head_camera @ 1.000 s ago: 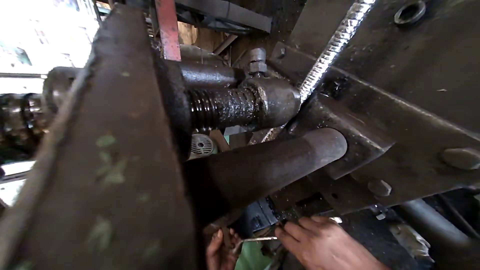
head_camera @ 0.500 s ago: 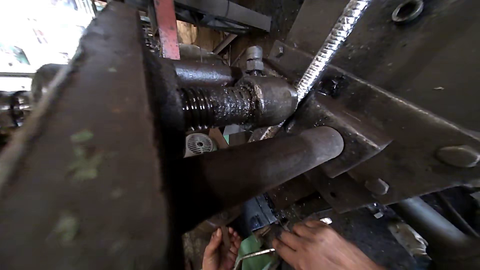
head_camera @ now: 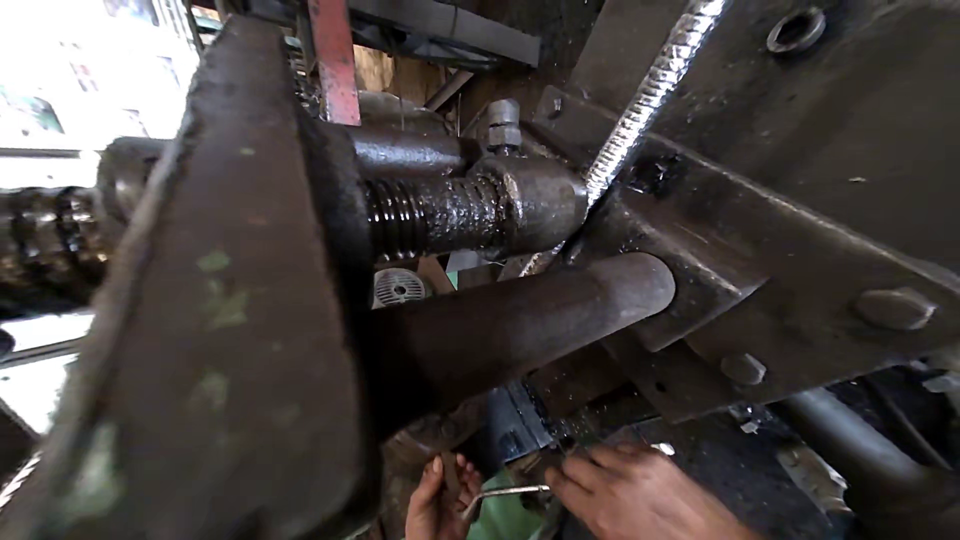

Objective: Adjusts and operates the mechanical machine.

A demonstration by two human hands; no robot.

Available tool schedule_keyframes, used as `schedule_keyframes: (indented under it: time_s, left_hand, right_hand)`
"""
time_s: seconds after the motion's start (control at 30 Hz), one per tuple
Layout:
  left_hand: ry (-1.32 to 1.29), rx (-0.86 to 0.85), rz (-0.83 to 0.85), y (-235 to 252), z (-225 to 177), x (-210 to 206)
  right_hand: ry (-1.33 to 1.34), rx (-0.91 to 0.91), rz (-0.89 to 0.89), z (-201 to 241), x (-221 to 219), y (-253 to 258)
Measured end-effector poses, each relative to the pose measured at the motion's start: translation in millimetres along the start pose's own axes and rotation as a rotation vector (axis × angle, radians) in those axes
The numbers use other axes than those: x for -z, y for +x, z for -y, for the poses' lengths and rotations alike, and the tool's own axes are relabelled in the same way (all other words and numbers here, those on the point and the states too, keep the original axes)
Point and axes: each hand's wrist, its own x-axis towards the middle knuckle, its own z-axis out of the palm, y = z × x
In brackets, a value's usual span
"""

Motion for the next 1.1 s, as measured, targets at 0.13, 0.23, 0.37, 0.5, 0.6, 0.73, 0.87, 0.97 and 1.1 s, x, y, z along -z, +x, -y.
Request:
schedule_keyframes:
  time_s: [0.13, 0.23, 0.37, 0.5, 0.6, 0.73, 0.87, 0.97, 1.1]
  left_hand:
    - [0.001, -0.016, -0.057, -0.7, 1.0, -2.7]
    - [-0.008, -0.002, -0.048, -1.1, 0.5, -2.8]
    - [-0.015, -0.017, -0.054, -0.3, 1.4, -2.5]
    - [-0.023, 0.005, 0.011, 0.8, 0.3, 1.1]
    - [-0.035, 0.017, 0.029, 1.1, 0.2, 1.1]
    - [-0.013, -0.006, -0.040, -0.3, 1.4, -3.1]
    - [-0.027, -0.006, -0.048, -0.1, 1.8, -1.6]
    - [-0.047, -0.029, -0.064, 3.1, 4.7, -2.7]
    - [-0.064, -0.013, -0.061, 2.7, 3.0, -5.9]
  right_hand:
    - [-0.033, -0.025, -0.030, -2.2, -1.0, 1.8]
    - [-0.019, -0.013, -0.028, -1.2, -1.1, -1.1]
    - [-0.002, -0.009, -0.038, -3.5, 0.7, -1.1]
    - [0.018, 0.048, -0.034, -5.0, 0.3, -0.5]
    - [0.007, 0.057, -0.028, -3.9, -2.2, 0.5]
    - [-0.014, 0.004, -0.048, -5.0, -0.7, 0.4]
    - [0.103, -0.026, -0.113, -7.7, -1.8, -6.7]
    - [0.134, -0.231, -0.175, 2.0, -2.2, -6.0]
    - [0.202, -0.413, -0.146, 10.8, -9.8, -0.7]
